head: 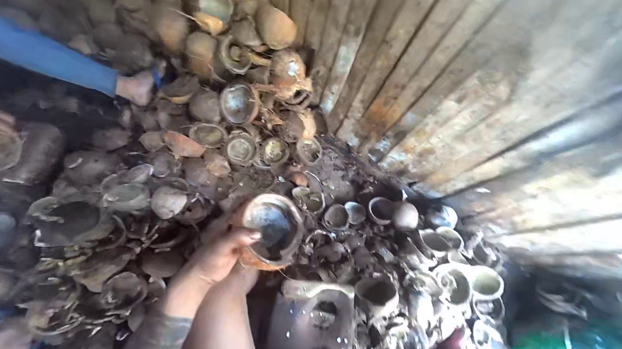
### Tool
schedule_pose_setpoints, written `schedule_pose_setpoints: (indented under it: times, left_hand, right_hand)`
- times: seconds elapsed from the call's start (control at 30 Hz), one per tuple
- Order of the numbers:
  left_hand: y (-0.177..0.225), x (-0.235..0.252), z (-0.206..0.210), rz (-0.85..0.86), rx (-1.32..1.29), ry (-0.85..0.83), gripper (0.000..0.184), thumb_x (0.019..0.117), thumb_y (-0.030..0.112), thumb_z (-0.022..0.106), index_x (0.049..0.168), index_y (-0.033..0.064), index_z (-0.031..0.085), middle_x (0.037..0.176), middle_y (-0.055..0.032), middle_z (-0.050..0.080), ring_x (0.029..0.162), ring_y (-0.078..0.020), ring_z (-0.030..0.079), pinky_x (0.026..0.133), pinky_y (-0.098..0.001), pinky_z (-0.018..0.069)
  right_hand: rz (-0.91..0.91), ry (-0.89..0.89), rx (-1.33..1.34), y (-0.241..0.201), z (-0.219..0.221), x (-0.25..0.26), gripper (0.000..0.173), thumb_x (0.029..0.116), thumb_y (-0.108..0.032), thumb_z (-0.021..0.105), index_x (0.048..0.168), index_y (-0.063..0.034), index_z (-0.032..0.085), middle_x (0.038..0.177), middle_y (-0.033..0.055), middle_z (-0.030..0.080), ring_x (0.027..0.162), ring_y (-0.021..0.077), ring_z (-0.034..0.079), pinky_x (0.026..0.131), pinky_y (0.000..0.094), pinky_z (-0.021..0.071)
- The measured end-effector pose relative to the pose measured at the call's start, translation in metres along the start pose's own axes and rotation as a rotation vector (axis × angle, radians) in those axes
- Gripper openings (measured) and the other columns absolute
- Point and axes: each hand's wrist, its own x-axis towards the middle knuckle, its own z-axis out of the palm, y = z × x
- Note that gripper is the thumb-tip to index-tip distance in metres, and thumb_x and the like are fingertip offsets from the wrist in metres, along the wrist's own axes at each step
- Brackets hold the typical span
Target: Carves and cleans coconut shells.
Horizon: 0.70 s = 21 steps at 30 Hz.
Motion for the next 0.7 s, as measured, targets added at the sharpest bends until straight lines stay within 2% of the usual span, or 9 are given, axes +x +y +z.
schedule_pose_setpoints:
  times: [0.07, 0.13, 0.27, 0.33, 0.4, 0.43, 0.5, 0.57, 0.7]
  left_hand:
    - [-0.026, -0.027, 0.041, -0.032, 0.06, -0.064, 0.087, 0.0722, 0.024, 0.077, 0.15, 0.007, 0.042, 0.133, -0.0094, 0.064, 0.115, -0.0183, 0.066, 0.094, -0.0372, 0.0595]
    - [-0.059, -0.053, 0.077, -0.1, 0.097, -0.012, 0.078, 0.0743, 0.019, 0.069, 0.148, 0.0051, 0.046, 0.132, -0.0091, 0.064, 0.116, -0.0156, 0.064, 0.095, -0.0341, 0.0572]
    - [-0.129, -0.083, 0.113, -0.144, 0.186, 0.137, 0.058, 0.0856, 0.019, 0.062, 0.139, -0.0004, 0.053, 0.131, -0.0125, 0.062, 0.118, -0.0164, 0.061, 0.099, -0.0356, 0.0527]
    - [-0.149, -0.091, 0.12, -0.069, 0.375, 0.144, 0.063, 0.0852, 0.023, 0.067, 0.142, -0.0017, 0.052, 0.137, -0.0157, 0.06, 0.124, -0.0181, 0.058, 0.105, -0.0359, 0.0492]
    - [-0.164, -0.095, 0.12, 0.09, 0.631, 0.071, 0.083, 0.0792, 0.035, 0.078, 0.148, -0.0015, 0.047, 0.145, -0.0185, 0.056, 0.133, -0.0209, 0.055, 0.112, -0.0365, 0.0467]
    - [-0.169, -0.096, 0.118, 0.173, 0.753, 0.019, 0.094, 0.0762, 0.042, 0.082, 0.15, -0.0021, 0.044, 0.149, -0.0211, 0.052, 0.138, -0.0249, 0.051, 0.115, -0.0394, 0.0431]
    - [-0.181, -0.096, 0.116, 0.305, 0.974, -0.047, 0.107, 0.0682, 0.057, 0.084, 0.15, -0.0004, 0.047, 0.148, -0.0253, 0.051, 0.139, -0.0348, 0.048, 0.117, -0.0477, 0.0401]
    - [-0.189, -0.094, 0.114, 0.323, 1.113, -0.055, 0.105, 0.0663, 0.061, 0.084, 0.149, 0.0063, 0.052, 0.146, -0.0238, 0.053, 0.137, -0.0372, 0.049, 0.116, -0.0514, 0.0404]
    - [-0.193, -0.088, 0.112, 0.304, 1.142, -0.071, 0.09, 0.0753, 0.052, 0.076, 0.148, 0.0043, 0.051, 0.145, -0.0222, 0.053, 0.137, -0.0359, 0.049, 0.116, -0.0511, 0.039]
  right_hand:
    - [-0.206, 0.075, 0.131, 0.051, 0.015, -0.004, 0.034, 0.0852, -0.021, 0.079, 0.106, 0.0035, 0.067, 0.085, 0.0132, 0.068, 0.075, 0.0225, 0.067, 0.073, 0.0454, 0.0578]
    - [-0.196, 0.119, 0.282, 0.072, 0.021, -0.008, 0.029, 0.0842, -0.023, 0.079, 0.103, -0.0037, 0.067, 0.079, 0.0037, 0.065, 0.069, 0.0141, 0.063, 0.067, 0.037, 0.0565]
    - [-0.12, 0.308, 0.61, 0.094, 0.032, -0.022, 0.028, 0.0795, -0.02, 0.078, 0.099, -0.0036, 0.065, 0.071, 0.0027, 0.062, 0.057, 0.0127, 0.059, 0.055, 0.0322, 0.0534]
    - [-0.106, 0.378, 0.75, 0.096, 0.031, -0.029, 0.024, 0.0803, -0.019, 0.077, 0.095, -0.004, 0.064, 0.067, 0.0025, 0.06, 0.051, 0.0128, 0.056, 0.048, 0.0311, 0.0508]
    - [-0.114, 0.425, 0.859, 0.095, 0.03, -0.033, 0.022, 0.0818, -0.017, 0.076, 0.094, -0.0036, 0.064, 0.066, 0.0026, 0.06, 0.049, 0.0127, 0.055, 0.046, 0.0304, 0.0504]
    - [-0.119, 0.439, 0.905, 0.093, 0.03, -0.033, 0.021, 0.0829, -0.016, 0.075, 0.094, -0.0035, 0.063, 0.066, 0.0029, 0.06, 0.05, 0.0129, 0.056, 0.046, 0.0303, 0.0507]
    - [-0.124, 0.45, 0.975, 0.086, 0.032, -0.027, 0.021, 0.0845, -0.015, 0.074, 0.096, -0.0031, 0.062, 0.068, 0.0034, 0.061, 0.051, 0.0133, 0.056, 0.047, 0.0305, 0.0515]
    - [-0.127, 0.434, 1.016, 0.078, 0.036, -0.016, 0.021, 0.0859, -0.014, 0.074, 0.097, -0.002, 0.061, 0.069, 0.0054, 0.061, 0.05, 0.0151, 0.055, 0.047, 0.0321, 0.051]
    - [-0.171, 0.438, 0.985, 0.06, 0.045, 0.012, 0.019, 0.0856, -0.01, 0.074, 0.097, -0.002, 0.062, 0.068, 0.0036, 0.06, 0.051, 0.012, 0.055, 0.048, 0.0292, 0.0508]
